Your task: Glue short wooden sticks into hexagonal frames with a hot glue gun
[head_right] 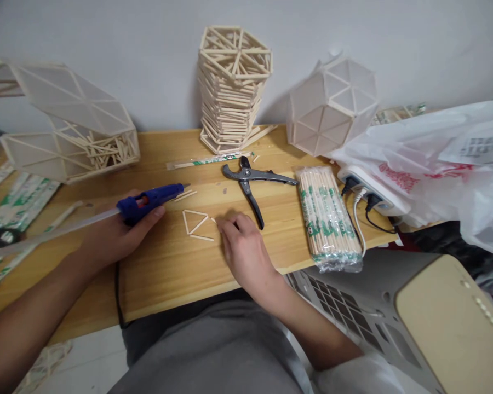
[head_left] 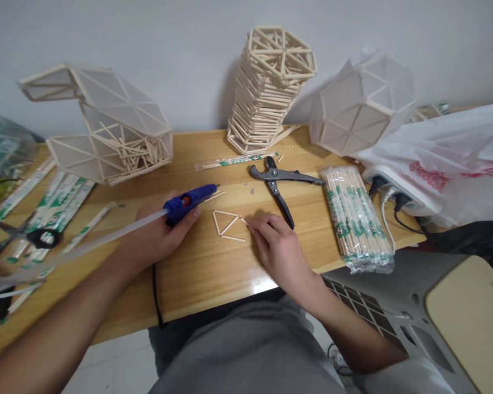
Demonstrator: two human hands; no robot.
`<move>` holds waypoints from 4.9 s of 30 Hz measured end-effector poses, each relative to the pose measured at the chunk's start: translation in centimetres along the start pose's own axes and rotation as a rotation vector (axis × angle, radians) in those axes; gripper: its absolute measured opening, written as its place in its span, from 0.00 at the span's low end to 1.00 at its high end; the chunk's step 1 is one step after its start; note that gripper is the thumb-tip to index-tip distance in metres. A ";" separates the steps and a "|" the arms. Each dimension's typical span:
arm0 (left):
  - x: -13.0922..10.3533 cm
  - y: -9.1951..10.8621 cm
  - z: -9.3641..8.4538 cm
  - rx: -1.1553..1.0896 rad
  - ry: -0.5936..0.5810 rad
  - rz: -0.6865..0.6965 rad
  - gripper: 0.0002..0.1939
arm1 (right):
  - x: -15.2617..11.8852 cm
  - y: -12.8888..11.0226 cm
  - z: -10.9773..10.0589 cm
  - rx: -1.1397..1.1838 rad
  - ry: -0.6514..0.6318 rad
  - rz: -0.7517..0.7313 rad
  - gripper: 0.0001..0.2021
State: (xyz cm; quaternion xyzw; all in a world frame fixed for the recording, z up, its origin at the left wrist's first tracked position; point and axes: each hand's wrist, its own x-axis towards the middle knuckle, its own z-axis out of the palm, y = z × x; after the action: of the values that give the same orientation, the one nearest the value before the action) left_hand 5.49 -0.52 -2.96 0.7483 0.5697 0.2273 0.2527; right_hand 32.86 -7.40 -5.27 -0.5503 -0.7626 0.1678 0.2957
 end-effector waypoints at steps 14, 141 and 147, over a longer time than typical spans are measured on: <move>-0.3 0.1 1.3 0.041 -0.041 0.064 0.12 | 0.2 -0.4 0.4 -0.038 0.016 -0.024 0.11; 0.2 1.2 -0.3 -0.117 -0.477 0.164 0.14 | -0.5 0.2 -0.9 0.262 -0.056 -0.135 0.17; 0.2 1.5 -0.4 -0.109 -0.463 0.170 0.14 | -0.5 0.3 -0.8 0.255 -0.059 -0.126 0.18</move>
State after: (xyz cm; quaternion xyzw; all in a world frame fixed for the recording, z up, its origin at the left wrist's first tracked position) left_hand 6.45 -0.59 -1.70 0.8109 0.4186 0.1009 0.3963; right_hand 33.66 -7.85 -4.94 -0.4540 -0.7765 0.2608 0.3506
